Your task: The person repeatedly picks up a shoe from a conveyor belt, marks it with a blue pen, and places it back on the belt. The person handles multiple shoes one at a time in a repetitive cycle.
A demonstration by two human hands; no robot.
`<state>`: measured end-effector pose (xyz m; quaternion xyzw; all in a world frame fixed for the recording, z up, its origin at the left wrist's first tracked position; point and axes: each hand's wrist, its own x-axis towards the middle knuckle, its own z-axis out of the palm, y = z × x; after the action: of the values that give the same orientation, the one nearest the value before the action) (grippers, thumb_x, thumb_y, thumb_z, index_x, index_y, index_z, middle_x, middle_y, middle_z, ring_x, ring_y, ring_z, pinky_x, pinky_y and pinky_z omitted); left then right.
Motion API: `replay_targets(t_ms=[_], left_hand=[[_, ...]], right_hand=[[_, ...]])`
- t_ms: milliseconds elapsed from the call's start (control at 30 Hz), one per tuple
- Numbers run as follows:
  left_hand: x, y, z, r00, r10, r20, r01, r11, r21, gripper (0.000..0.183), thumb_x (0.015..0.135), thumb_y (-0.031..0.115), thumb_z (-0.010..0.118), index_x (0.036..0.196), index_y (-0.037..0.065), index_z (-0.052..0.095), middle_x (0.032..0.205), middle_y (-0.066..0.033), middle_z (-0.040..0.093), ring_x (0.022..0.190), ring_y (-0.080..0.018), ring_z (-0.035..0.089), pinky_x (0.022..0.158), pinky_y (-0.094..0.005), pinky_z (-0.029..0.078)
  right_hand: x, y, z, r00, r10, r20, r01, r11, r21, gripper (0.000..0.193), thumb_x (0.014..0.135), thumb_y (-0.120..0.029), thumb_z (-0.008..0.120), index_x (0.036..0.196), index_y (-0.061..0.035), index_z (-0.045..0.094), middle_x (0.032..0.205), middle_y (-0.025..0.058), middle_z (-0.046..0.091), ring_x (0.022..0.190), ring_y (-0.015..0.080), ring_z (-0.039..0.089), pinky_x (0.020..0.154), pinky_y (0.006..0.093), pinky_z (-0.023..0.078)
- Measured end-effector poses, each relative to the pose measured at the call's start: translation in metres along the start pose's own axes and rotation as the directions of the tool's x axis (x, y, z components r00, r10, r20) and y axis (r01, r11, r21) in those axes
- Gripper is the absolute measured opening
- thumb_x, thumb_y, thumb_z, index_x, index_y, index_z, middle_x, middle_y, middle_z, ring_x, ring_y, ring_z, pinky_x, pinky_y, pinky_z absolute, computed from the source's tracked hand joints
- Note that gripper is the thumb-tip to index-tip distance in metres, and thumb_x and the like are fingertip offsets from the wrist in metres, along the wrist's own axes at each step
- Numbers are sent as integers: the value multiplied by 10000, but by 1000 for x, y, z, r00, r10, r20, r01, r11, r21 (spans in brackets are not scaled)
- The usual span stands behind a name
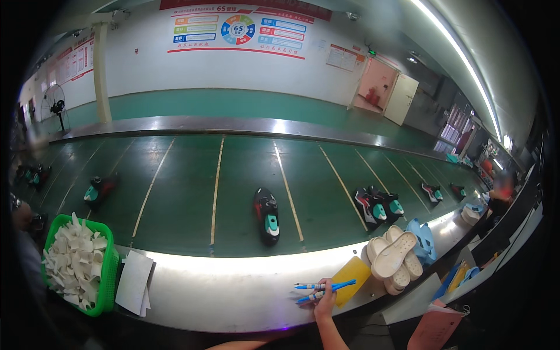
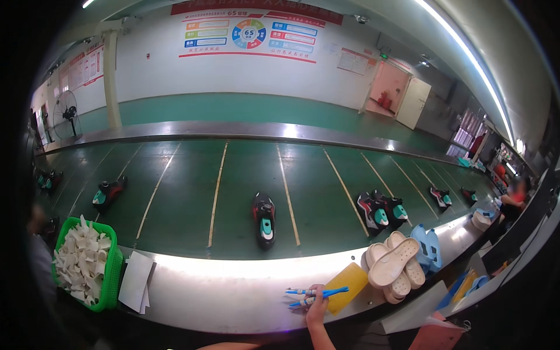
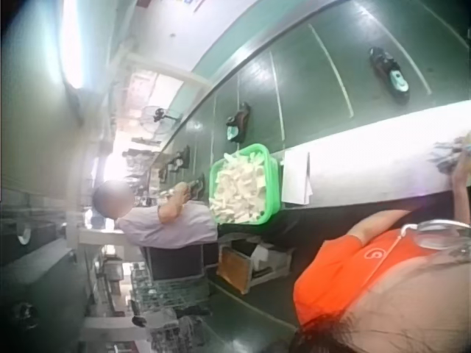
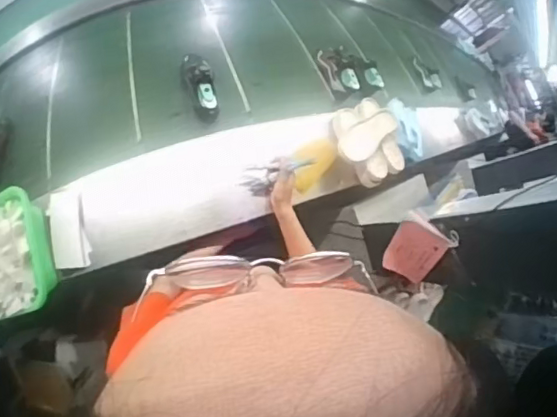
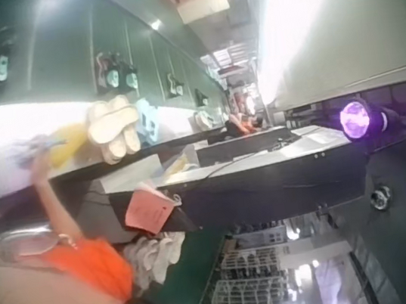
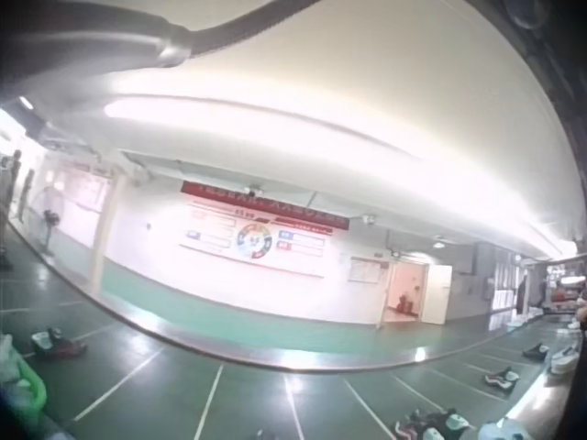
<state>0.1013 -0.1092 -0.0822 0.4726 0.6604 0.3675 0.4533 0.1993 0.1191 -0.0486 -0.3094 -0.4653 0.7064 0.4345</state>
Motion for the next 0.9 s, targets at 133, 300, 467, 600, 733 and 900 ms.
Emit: replay_targets(t_ms=[133, 300, 467, 600, 733, 900], left_hand=[[5, -6, 3, 1000, -13, 12, 13, 1000, 20, 295, 834, 282, 578, 1030, 62, 591, 1015, -131, 591, 946, -250, 565, 847, -350, 443], [20, -6, 6, 999, -4, 37, 1, 997, 78, 330, 844, 317, 566, 1051, 60, 582, 1037, -134, 586, 959, -254, 557, 858, -354, 438], [57, -22, 14, 995, 97, 8, -96, 973, 212, 366, 854, 351, 555, 1073, 58, 573, 1059, -137, 581, 972, -257, 549, 869, -358, 433], [56, -52, 28, 994, 106, 4, -102, 950, 294, 395, 863, 379, 545, 1090, 56, 565, 1077, -139, 577, 982, -260, 543, 878, -362, 429], [-18, -2, 21, 967, -145, 212, 128, 987, 92, 309, 856, 282, 580, 1084, 74, 586, 1013, -110, 609, 959, -245, 569, 857, -326, 435], [-54, 83, -22, 979, 139, 147, -150, 986, 66, 226, 858, 208, 565, 1027, 68, 621, 1035, -93, 616, 988, -235, 571, 866, -321, 440]], right_hand=[[-1, -1, 3, 999, 25, -22, -25, 999, 31, 269, 926, -350, 423, 840, -104, 492, 591, 11, 451, 446, 67, 400, 363, 182, 286], [5, 4, -1, 1000, 14, -5, -14, 1000, 0, 254, 924, -332, 429, 838, -104, 499, 597, 15, 461, 437, 64, 397, 368, 179, 287], [3, -2, -4, 999, -28, -34, 27, 999, -21, 233, 922, -310, 424, 838, -109, 509, 597, 10, 469, 426, 55, 388, 362, 175, 277], [-1, 2, 8, 1000, 0, -13, 0, 998, 58, 239, 920, -316, 416, 820, -115, 499, 581, -6, 455, 421, 45, 367, 358, 175, 265], [-2, -1, 3, 998, 20, -60, -15, 997, 82, 239, 921, -317, 416, 820, -114, 493, 574, -5, 448, 415, 44, 358, 354, 177, 259], [-3, -3, 4, 999, 49, -22, -46, 990, 132, 179, 904, -273, 464, 825, -114, 492, 577, -6, 448, 411, 43, 364, 352, 174, 266]])
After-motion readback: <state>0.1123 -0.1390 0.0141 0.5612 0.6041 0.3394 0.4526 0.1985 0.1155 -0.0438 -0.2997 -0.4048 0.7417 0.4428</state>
